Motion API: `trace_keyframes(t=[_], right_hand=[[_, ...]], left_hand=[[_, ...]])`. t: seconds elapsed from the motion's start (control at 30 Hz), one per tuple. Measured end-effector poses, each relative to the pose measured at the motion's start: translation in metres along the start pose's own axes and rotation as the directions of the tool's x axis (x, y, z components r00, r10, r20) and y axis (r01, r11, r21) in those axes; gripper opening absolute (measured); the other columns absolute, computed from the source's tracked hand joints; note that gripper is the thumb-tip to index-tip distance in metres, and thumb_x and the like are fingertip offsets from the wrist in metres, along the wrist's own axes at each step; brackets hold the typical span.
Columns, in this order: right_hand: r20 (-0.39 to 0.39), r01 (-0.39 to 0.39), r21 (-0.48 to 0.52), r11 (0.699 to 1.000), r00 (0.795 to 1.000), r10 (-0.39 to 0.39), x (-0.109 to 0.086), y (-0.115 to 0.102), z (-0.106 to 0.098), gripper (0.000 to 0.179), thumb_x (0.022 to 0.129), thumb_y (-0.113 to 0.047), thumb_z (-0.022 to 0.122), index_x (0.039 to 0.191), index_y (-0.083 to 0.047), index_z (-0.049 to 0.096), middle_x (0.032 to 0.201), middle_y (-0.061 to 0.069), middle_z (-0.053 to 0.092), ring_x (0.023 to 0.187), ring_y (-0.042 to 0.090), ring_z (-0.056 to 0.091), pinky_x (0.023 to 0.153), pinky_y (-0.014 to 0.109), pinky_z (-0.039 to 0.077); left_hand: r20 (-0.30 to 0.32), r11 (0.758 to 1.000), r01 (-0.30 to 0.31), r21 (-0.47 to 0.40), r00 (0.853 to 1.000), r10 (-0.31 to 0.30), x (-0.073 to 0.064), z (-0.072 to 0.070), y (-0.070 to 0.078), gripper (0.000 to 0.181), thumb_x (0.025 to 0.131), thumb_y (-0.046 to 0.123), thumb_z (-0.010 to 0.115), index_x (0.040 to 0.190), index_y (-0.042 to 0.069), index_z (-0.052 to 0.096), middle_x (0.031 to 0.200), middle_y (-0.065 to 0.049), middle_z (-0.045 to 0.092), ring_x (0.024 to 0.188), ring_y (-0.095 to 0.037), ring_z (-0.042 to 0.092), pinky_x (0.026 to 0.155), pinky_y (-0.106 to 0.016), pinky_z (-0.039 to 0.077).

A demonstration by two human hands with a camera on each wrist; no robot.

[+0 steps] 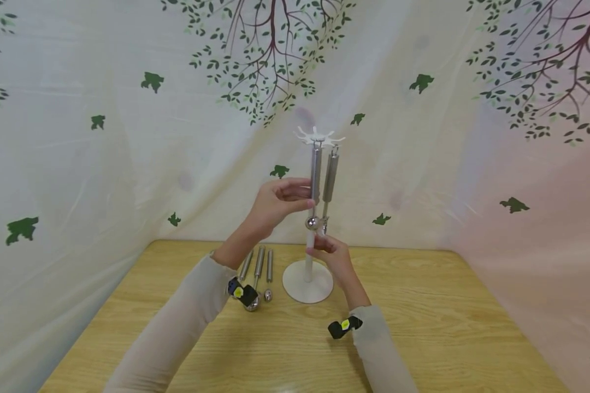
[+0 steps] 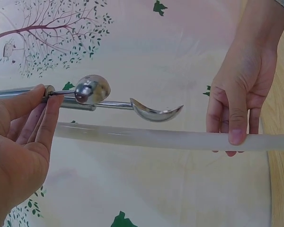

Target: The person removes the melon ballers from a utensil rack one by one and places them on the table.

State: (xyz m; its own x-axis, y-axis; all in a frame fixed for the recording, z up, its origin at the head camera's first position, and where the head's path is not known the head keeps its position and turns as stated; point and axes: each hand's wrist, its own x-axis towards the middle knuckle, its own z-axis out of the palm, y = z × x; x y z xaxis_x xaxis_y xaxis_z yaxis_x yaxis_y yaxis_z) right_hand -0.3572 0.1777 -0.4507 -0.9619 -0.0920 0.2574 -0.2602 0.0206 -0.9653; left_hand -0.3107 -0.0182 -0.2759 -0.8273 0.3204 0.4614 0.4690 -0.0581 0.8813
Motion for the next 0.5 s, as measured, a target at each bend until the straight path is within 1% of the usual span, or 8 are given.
trace_keyframes(t=[0.1, 0.23, 0.37, 0.5], right_hand=[[-0.001, -0.006, 0.002, 1.000, 1.000, 0.006, -0.001, -0.001, 0.001, 0.037, 0.087, -0.006, 0.080, 0.122, 0.001, 0.069, 0.100, -0.005, 0.075, 0.098, 0.013, 0.067, 0.089, 0.025, 0.059], [-0.014, -0.014, 0.002, 1.000, 1.000, 0.014, -0.001, -0.001, 0.002, 0.035, 0.087, -0.005, 0.080, 0.120, 0.000, 0.070, 0.100, -0.002, 0.076, 0.097, 0.013, 0.068, 0.089, 0.027, 0.060], [-0.030, -0.013, 0.003, 1.000, 0.999, 0.014, -0.001, 0.000, 0.003, 0.033, 0.086, -0.004, 0.080, 0.117, 0.001, 0.071, 0.099, -0.002, 0.076, 0.096, 0.012, 0.069, 0.089, 0.026, 0.060], [-0.032, -0.001, 0.018, 1.000, 0.999, 0.001, -0.001, 0.000, 0.004, 0.036, 0.085, -0.001, 0.080, 0.119, 0.005, 0.069, 0.097, -0.004, 0.076, 0.094, 0.011, 0.069, 0.087, 0.026, 0.060]], left_hand=[[-0.002, 1.000, 0.006, 0.004, 1.000, -0.006, -0.005, -0.007, 0.000, 0.042, 0.088, -0.003, 0.075, 0.129, -0.002, 0.065, 0.111, -0.016, 0.076, 0.093, -0.010, 0.075, 0.096, -0.033, 0.060], [0.004, 0.999, 0.032, 0.018, 0.999, -0.032, -0.014, -0.019, -0.002, 0.041, 0.089, -0.001, 0.076, 0.128, 0.000, 0.066, 0.107, -0.008, 0.078, 0.094, -0.011, 0.075, 0.096, -0.033, 0.060], [0.018, 0.997, 0.082, 0.011, 0.996, -0.082, -0.023, -0.034, -0.005, 0.041, 0.089, -0.001, 0.075, 0.129, 0.000, 0.065, 0.101, 0.000, 0.079, 0.093, -0.011, 0.075, 0.096, -0.031, 0.059], [0.041, 0.991, 0.136, 0.015, 0.990, -0.136, -0.033, -0.051, -0.012, 0.041, 0.089, -0.002, 0.074, 0.129, -0.002, 0.064, 0.098, 0.005, 0.079, 0.093, -0.011, 0.075, 0.094, -0.029, 0.059]])
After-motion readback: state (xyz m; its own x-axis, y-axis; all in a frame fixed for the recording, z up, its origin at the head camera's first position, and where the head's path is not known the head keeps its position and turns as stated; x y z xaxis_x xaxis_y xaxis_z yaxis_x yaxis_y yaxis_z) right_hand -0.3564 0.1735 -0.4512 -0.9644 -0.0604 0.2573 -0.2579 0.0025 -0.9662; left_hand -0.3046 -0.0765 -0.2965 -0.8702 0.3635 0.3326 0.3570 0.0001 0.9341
